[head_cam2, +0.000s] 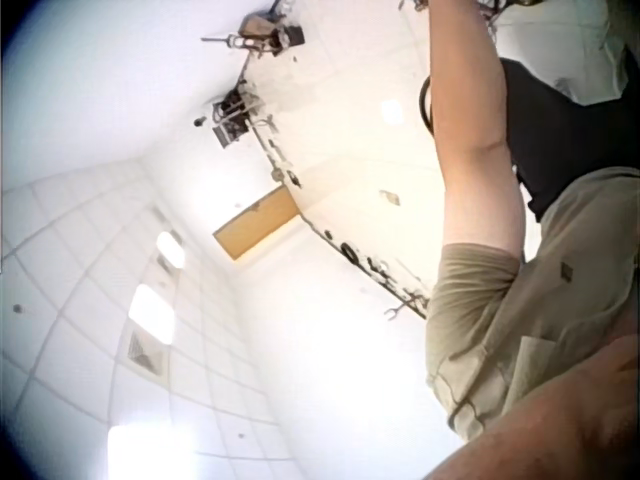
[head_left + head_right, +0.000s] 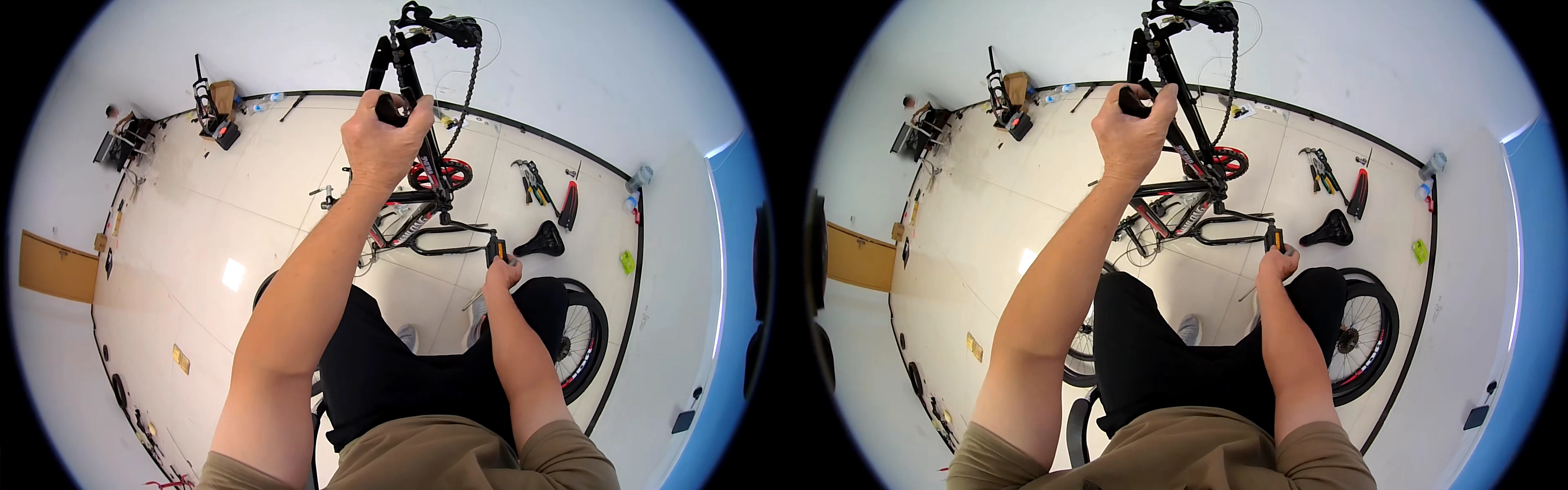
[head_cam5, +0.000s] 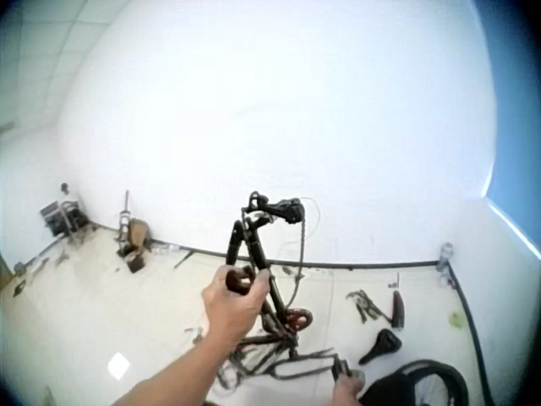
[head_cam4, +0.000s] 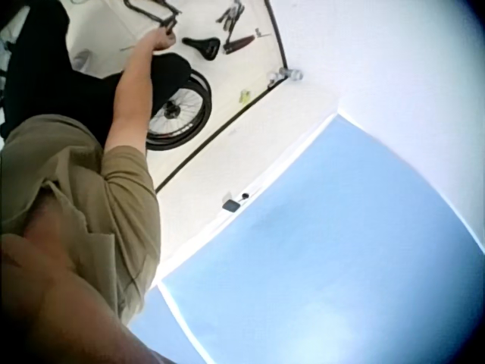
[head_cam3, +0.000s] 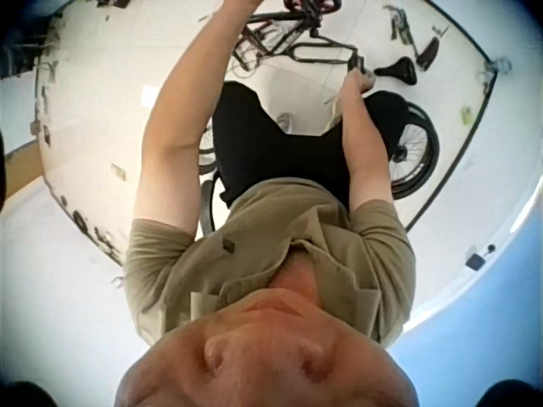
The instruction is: The person is assembling a bicycle by attaching a pedal to the crank arm. They use a wrench to tighten the pedal onto the crank arm, repeatedly checking the fit and making adjustments.
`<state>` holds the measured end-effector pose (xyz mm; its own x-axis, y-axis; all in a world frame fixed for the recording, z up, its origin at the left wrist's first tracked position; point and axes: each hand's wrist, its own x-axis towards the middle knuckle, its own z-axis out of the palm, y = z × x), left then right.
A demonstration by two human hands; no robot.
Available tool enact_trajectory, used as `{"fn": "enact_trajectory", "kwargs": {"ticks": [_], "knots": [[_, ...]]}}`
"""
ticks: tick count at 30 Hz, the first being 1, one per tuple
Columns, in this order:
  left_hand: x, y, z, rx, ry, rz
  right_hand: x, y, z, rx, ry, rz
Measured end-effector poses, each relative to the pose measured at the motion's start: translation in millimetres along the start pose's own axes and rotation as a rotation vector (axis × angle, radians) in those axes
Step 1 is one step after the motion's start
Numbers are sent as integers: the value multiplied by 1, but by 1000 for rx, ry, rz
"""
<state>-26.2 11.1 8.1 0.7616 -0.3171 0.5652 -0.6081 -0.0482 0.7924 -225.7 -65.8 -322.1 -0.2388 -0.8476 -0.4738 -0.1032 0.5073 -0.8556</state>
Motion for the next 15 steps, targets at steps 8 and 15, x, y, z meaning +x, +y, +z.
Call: {"fn": "enact_trajectory", "kwargs": {"ticks": [8,15], "knots": [[3,-5,-1,55,7,30,-11,-20,-10,93,-38,-1],[4,-6,3,88,28,71,0,-13,-13,157,-43,-128]]}}
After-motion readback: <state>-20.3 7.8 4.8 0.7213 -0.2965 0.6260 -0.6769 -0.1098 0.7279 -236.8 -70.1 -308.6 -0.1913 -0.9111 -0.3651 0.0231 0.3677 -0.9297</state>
